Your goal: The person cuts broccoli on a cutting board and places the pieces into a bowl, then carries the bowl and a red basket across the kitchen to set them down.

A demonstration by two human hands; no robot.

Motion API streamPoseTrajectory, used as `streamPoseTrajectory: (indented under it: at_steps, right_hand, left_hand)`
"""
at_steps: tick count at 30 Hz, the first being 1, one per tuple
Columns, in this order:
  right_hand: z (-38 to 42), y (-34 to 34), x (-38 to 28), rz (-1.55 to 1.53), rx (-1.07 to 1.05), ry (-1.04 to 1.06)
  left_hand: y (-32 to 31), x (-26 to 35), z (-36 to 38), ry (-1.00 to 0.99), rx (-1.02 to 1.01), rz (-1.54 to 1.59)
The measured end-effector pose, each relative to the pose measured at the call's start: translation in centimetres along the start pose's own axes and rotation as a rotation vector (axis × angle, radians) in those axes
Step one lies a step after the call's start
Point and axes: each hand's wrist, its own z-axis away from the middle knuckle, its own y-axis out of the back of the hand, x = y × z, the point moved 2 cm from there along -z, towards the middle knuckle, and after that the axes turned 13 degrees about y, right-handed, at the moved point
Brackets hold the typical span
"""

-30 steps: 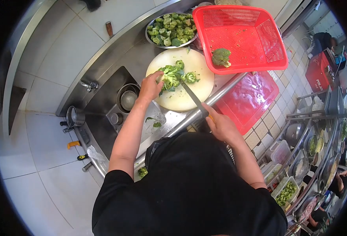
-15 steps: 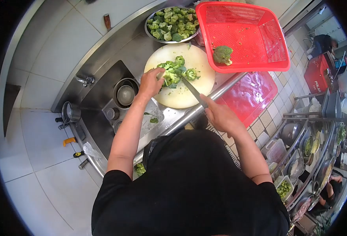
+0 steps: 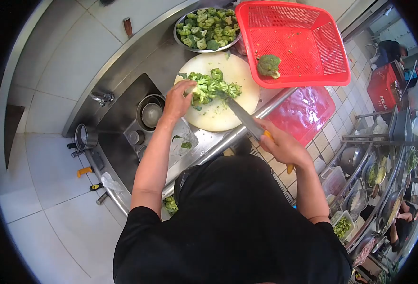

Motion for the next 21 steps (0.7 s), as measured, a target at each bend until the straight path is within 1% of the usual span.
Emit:
streamPoseTrajectory:
  at_steps: [1, 2, 3, 4, 6, 8, 10, 12, 16, 18, 21]
  right_hand:
    - [0.3, -0.3, 0.8, -0.003, -0.003, 0.003]
    - [0.4, -0.7, 2.0, 0.065, 0.052, 0.025]
    - [0.4, -0.9, 2.1, 0.134, 0.11, 0.047]
    - [0.5, -1.0, 2.0, 0.134, 0.113, 0.05]
    - [0.9, -1.0, 1.3, 0.11, 0.133, -0.027]
    - [1.5, -0.8, 0.1, 0.1, 0.109, -0.044]
    - [1.6, -0.5, -0.4, 0.093, 0.092, -0.061]
    - [1.7, -0.6, -0.8, 0.131, 0.076, 0.021]
    - [0.3, -2.0, -1.1, 0.184, 0.077, 0.091]
    - [-0.3, -2.3, -1.7, 0.216, -0.027, -0.062]
    - [-0.8, -3.0, -1.3, 0.202, -0.018, -0.029]
  left_hand:
    - [0.2, -0.2, -0.1, 0.009, 0.02, -0.025]
    - [0.5, -0.4, -0.2, 0.016, 0.038, -0.051]
    - [0.7, -0.5, -0.1, 0.015, 0.038, -0.054]
    - [0.8, -0.6, -0.1, 0.009, 0.064, -0.066]
    - [1.0, -0.5, 0.0, 0.004, 0.089, -0.08]
    - [1.3, -0.3, 0.0, 0.071, 0.045, -0.072]
    - [1.3, -0.6, 0.1, 0.046, 0.03, -0.062]
    - [1.1, -0.4, 0.4, 0.023, 0.008, -0.054]
    - [0.5, 0.5, 0.8, 0.011, -0.016, -0.069]
    - [0.5, 0.5, 1.0, 0.009, -0.013, -0.081]
    - [0.4, 0.5, 1.3, 0.022, -0.032, -0.08]
